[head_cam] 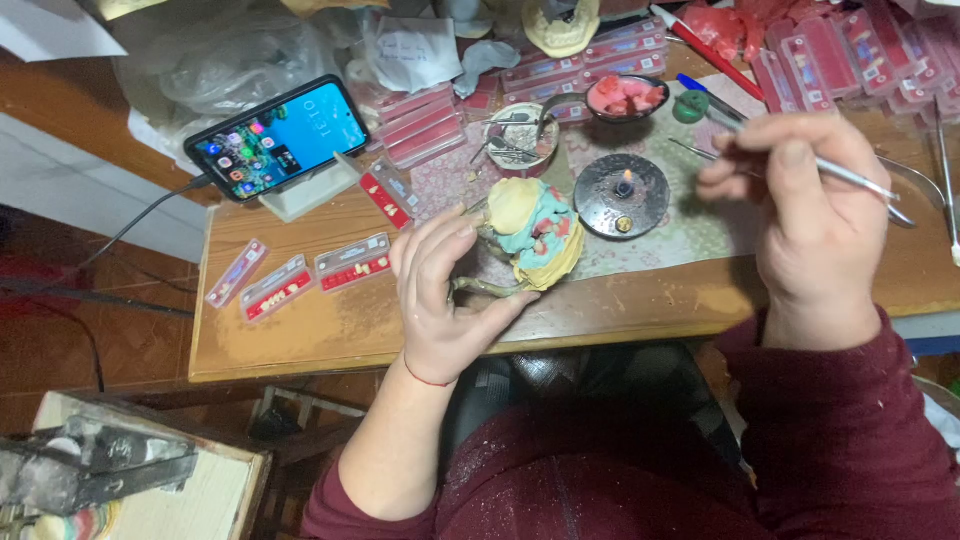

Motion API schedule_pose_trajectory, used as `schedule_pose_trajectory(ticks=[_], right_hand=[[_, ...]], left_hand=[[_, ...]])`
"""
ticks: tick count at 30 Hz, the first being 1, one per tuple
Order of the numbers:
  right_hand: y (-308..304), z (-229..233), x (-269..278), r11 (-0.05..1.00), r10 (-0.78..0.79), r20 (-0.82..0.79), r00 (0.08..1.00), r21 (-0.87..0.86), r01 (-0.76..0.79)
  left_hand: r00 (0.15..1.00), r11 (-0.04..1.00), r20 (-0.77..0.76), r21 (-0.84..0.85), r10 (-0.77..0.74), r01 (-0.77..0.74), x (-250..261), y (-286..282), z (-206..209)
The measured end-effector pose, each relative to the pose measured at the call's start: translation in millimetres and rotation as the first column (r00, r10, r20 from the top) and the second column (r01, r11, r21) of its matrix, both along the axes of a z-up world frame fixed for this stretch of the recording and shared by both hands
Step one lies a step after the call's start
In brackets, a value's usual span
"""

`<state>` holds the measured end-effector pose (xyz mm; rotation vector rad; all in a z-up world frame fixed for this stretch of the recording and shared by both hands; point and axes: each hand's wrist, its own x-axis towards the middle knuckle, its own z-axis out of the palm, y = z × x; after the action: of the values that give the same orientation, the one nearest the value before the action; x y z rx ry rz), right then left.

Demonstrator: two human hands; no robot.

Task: The recorder is applying wax and refining a dental cast using specialized tools at a laboratory workbench.

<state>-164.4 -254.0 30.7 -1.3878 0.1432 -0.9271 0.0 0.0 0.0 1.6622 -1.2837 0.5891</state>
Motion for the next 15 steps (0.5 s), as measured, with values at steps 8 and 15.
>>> schedule_pose_trajectory(ticks=[8, 15], right_hand=[[-17.2, -27.5, -26.7, 0.971, 0.234, -0.316, 0.920, 0.038, -0.234], [-17.6, -50.1, -23.1, 0.653, -0.553, -0.413, 0.724, -0.755, 0.067]], left_hand=[[0.993, 0.996, -0.078, -0.028, -0.084, 0.082, 3.2, 5.5, -1.5], [0.981, 0.982, -0.078, -0.076, -0.179, 0.173, 6.4, 6.8, -5.3]])
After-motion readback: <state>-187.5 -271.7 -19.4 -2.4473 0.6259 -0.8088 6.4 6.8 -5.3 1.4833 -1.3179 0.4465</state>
